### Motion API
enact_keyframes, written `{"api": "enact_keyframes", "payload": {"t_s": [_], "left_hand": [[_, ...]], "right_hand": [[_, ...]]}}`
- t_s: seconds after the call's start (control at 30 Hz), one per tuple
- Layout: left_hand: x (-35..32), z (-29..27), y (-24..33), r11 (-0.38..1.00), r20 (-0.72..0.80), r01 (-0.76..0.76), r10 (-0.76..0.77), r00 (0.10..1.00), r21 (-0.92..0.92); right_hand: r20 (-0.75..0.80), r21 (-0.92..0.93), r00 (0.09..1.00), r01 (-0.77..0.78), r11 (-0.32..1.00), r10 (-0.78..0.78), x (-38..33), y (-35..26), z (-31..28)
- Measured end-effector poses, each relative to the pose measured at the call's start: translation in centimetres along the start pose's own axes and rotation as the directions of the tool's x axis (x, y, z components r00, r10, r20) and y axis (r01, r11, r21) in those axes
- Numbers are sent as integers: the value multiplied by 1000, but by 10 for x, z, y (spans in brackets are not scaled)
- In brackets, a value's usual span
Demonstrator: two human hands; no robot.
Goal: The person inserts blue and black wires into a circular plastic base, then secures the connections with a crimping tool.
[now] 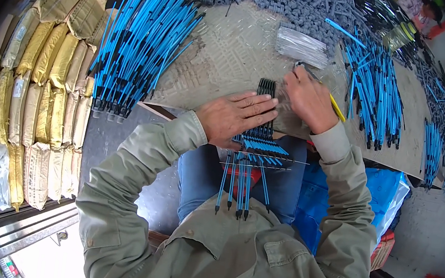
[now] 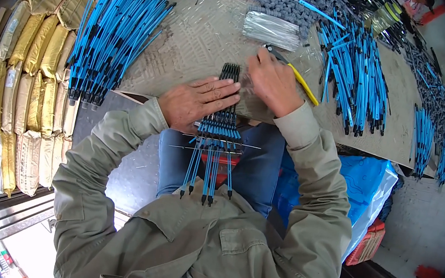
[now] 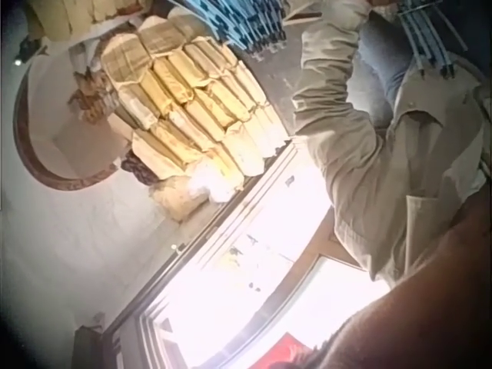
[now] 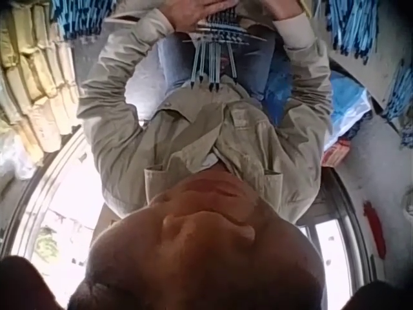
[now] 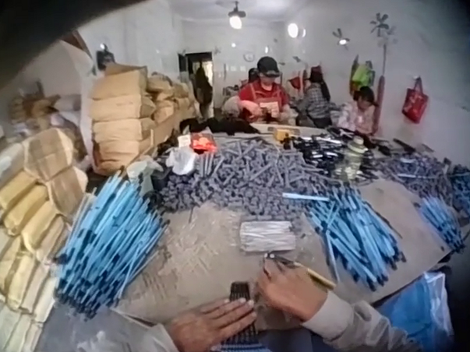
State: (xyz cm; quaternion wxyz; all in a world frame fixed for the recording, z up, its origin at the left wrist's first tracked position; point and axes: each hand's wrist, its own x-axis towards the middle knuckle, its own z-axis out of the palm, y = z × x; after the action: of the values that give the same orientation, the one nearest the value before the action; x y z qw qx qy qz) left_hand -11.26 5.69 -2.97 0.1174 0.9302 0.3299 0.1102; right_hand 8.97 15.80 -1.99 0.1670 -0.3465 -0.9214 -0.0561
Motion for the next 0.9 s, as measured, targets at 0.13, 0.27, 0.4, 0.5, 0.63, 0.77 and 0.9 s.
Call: {"api": "enact_keyframes", "payload": {"t_s": [0.13,0.27,0.4,0.5,0.63,0.77,0.9], "left_hand": [[0,-1,-3,1000,8,2,-2,1000,5],[1,1,-3,1000,6,-6,6,1000,-9],[1,0,-3,1000,10,-7,7,1000,-2],[1,1,-3,1000,-4,-8,8,1000,5],[-2,1,-2,1000,-17,-7,7,1000,13],[-1,2,-1,1000,14,0,0,1000,25],[-2,2,-3,1000,16,-3,3,1000,18]], "right_hand": [[21,-231,977,212,949,-214,2,6,-4],[16,-218,929,363,906,-369,8,14,-2],[148,-104,947,302,948,-285,8,15,-8],[146,-78,958,259,963,-245,6,10,-6],[62,-27,950,309,951,-307,6,15,-6],[41,23,952,303,953,-304,7,10,0],[-39,115,958,286,951,-283,10,6,13]]}}
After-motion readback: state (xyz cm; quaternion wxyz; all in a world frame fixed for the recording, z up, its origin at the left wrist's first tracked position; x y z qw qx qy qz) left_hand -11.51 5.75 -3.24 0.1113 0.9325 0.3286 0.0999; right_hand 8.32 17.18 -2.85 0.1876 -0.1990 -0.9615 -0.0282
